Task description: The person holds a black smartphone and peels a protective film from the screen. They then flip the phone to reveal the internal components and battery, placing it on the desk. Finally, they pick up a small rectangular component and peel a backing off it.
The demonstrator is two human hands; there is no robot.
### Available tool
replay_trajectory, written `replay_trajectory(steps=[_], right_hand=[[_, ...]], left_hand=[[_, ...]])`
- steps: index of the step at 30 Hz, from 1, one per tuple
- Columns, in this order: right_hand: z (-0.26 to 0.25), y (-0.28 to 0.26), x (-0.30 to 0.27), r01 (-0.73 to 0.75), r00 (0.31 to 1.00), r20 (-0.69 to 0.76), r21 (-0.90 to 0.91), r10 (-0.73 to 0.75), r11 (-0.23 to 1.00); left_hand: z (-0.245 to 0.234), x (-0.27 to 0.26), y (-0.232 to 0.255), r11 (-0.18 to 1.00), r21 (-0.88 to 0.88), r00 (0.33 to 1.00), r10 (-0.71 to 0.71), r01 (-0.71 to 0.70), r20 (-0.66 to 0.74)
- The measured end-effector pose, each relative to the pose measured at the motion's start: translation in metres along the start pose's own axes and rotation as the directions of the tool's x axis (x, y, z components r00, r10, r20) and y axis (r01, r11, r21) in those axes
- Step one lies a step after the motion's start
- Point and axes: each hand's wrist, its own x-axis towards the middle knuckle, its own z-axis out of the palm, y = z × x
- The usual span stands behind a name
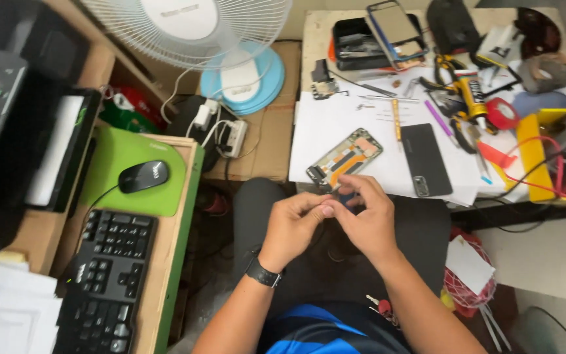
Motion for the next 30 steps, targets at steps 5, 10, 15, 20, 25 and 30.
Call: replay_trajectory(steps=[5,10,15,20,25,30], right_hand=[[-0.012,-0.012,-0.003,0.014,0.999,-0.044,-0.017,-0.014,1.000],[-0.026,-0.014,-0.002,0.018,0.997,-0.080,-0.030,-0.021,0.999],[-0.039,-0.013,0.000,0.014,0.997,-0.077,0.005,-0.014,1.000],[-0.041,-0.013,0.002,0.027,0.997,-0.077,0.059,-0.022,0.998],[-0.040,-0.007,0.001,-0.003,0.992,-0.127,0.086,0.014,0.996],[-0.028,0.020,-0.006,-0.121,0.988,-0.061,0.253,0.141,0.960]], left_hand=[[0.012,0.004,0.010,0.993,-0.089,0.994,-0.083,0.077,-0.070],[0.018,0.002,0.021,0.996,0.003,0.994,-0.084,0.084,-0.073],[0.021,0.001,0.018,0.993,-0.080,0.996,-0.083,0.082,-0.017],[0.023,0.008,0.010,1.000,0.024,1.000,-0.005,0.004,0.012],[0.029,0.015,0.016,0.998,0.051,0.999,0.041,-0.042,0.019],[0.040,0.018,0.014,0.963,-0.269,0.994,0.055,-0.028,0.092]])
